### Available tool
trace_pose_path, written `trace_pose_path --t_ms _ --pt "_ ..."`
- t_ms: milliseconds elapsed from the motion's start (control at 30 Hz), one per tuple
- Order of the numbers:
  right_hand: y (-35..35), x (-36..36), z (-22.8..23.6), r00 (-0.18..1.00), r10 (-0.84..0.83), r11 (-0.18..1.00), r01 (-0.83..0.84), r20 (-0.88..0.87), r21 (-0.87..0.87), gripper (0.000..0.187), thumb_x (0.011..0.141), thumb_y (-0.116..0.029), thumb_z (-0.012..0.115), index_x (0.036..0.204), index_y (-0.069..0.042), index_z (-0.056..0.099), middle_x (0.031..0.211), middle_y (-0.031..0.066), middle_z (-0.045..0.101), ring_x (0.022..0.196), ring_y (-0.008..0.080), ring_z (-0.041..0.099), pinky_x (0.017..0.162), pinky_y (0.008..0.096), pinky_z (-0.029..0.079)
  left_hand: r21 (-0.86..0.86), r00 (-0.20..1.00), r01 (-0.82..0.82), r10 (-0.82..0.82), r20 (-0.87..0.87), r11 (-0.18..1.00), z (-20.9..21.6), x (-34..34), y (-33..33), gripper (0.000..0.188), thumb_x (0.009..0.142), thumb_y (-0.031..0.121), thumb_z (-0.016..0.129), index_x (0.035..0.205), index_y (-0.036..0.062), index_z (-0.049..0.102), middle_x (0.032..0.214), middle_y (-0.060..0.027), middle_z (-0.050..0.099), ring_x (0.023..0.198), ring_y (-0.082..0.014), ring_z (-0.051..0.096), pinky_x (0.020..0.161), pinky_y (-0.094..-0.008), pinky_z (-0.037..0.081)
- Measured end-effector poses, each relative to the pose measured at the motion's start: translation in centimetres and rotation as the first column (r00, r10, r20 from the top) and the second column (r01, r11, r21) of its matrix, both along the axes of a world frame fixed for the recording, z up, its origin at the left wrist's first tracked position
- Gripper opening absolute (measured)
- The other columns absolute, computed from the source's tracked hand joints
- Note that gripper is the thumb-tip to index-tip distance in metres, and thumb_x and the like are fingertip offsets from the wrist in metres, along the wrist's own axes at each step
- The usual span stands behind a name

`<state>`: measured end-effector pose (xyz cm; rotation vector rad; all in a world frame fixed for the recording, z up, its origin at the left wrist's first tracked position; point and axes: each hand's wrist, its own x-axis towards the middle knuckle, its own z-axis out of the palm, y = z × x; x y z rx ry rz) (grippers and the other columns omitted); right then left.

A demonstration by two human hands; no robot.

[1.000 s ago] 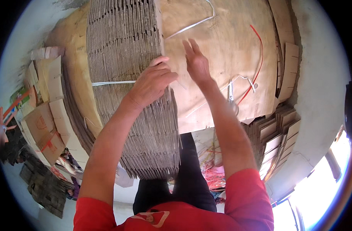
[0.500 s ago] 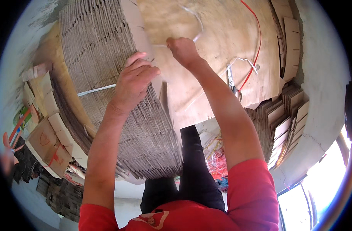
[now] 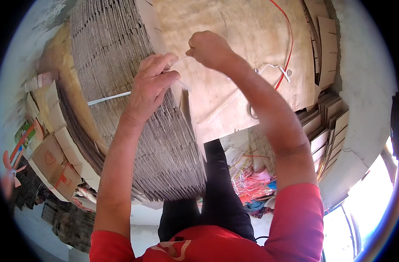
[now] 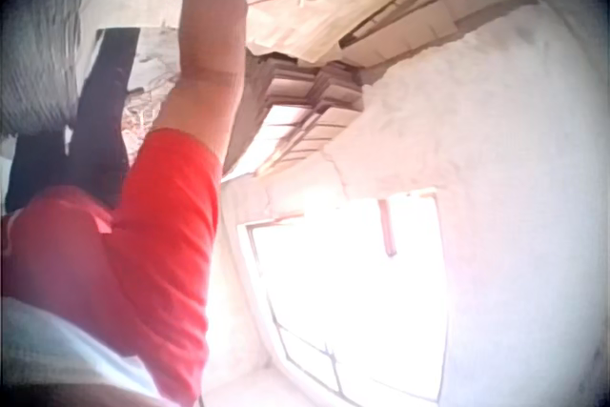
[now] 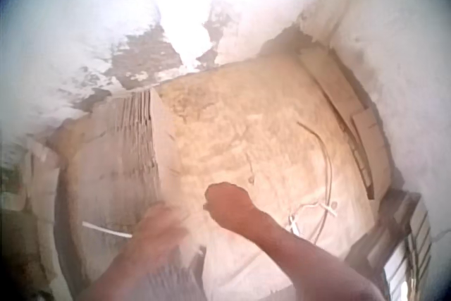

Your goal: The person aligns a stack of flat cardboard sheets on a wooden table, then uses white plastic ties to secure the bundle. They wrap the ties around the stack, pull them tight, and knot them to hold the sheets together.

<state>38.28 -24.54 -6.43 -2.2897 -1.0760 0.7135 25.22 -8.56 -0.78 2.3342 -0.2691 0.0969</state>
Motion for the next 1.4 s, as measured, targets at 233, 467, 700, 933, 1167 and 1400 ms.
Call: trace_pose_path --t_ms 233,467,700,933,1167,1400 --pt "2.8 1.0 14.2 0.392 0.095 0.98 0.123 -0.915 0.154 0.022 0.079 -0.019 0.065 0.073 0.002 0.062 0.061 0.0039 0.055 0.039 0.0037 0.037 0.034 0.0217 0.027 -0.264 0.963 -0.254 0.218 -0.159 0.931 -0.6 -0.7 0.1 0.017 0.074 -0.002 0.065 0.089 0.0046 0.067 0.103 -0.0112 0.062 0.1 -0.0248 0.059 0.086 -0.0332 0.049" --pt "-1.5 -1.2 10.1 0.17 0.571 0.323 0.853 -0.803 0.41 0.029 0.096 -0.021 0.041 0.089 0.0 0.06 0.061 0.0068 0.056 0.034 0.0067 0.028 0.032 0.0206 0.024 -0.246 0.889 -0.458 0.436 -0.14 0.854 1.7 -1.5 -0.8 0.014 0.085 -0.001 0.059 0.097 0.0012 0.067 0.09 -0.0108 0.067 0.09 -0.0196 0.063 0.077 -0.0294 0.05" --pt "4.1 -13.8 8.2 -0.505 0.329 0.355 0.849 -0.798 -0.391 0.022 0.096 -0.018 0.046 0.11 -0.004 0.055 0.065 0.0008 0.048 0.041 0.0067 0.035 0.035 0.0215 0.029 -0.022 0.813 -0.582 0.583 0.003 0.813 4.1 -2.1 -1.9 0.01 0.086 0.003 0.061 0.094 0.0029 0.067 0.084 -0.0124 0.067 0.072 -0.019 0.065 0.064 -0.0285 0.051" --pt "4.9 -14.4 7.1 -0.406 0.576 0.111 0.899 -0.709 -0.425 0.028 0.095 -0.011 0.045 0.123 -0.008 0.048 0.069 0.0018 0.052 0.042 0.0069 0.037 0.036 0.0217 0.031 -0.043 0.68 -0.644 0.547 -0.489 0.763 4.8 0.0 0.1 0.007 0.08 0.005 0.066 0.079 -0.0016 0.064 0.061 -0.0057 0.061 0.049 -0.0097 0.055 0.043 -0.024 0.039" --pt "2.9 -9.8 8.5 0.251 -0.309 0.682 0.731 -0.917 -0.03 0.011 0.089 -0.008 0.056 0.09 -0.002 0.065 0.058 0.0018 0.054 0.047 0.0058 0.047 0.04 0.0234 0.037 -0.344 0.54 -0.685 0.13 -0.832 0.643 4.5 0.7 2.9 0.01 0.082 0.008 0.064 0.082 -0.0018 0.066 0.062 -0.0055 0.061 0.048 -0.0088 0.053 0.039 -0.0211 0.037" --pt "0.8 -5.4 4.6 0.914 -0.314 0.915 0.364 -0.257 0.176 0.008 0.077 -0.012 0.065 0.074 -0.005 0.065 0.065 0.014 0.06 0.057 0.0321 0.057 0.054 0.0363 0.046 0.276 0.908 -0.191 0.276 -0.315 0.942 3.3 -1.4 5.0 0.01 0.086 0.009 0.061 0.085 -0.0005 0.063 0.071 -0.0042 0.064 0.06 -0.0136 0.058 0.051 -0.0306 0.045"
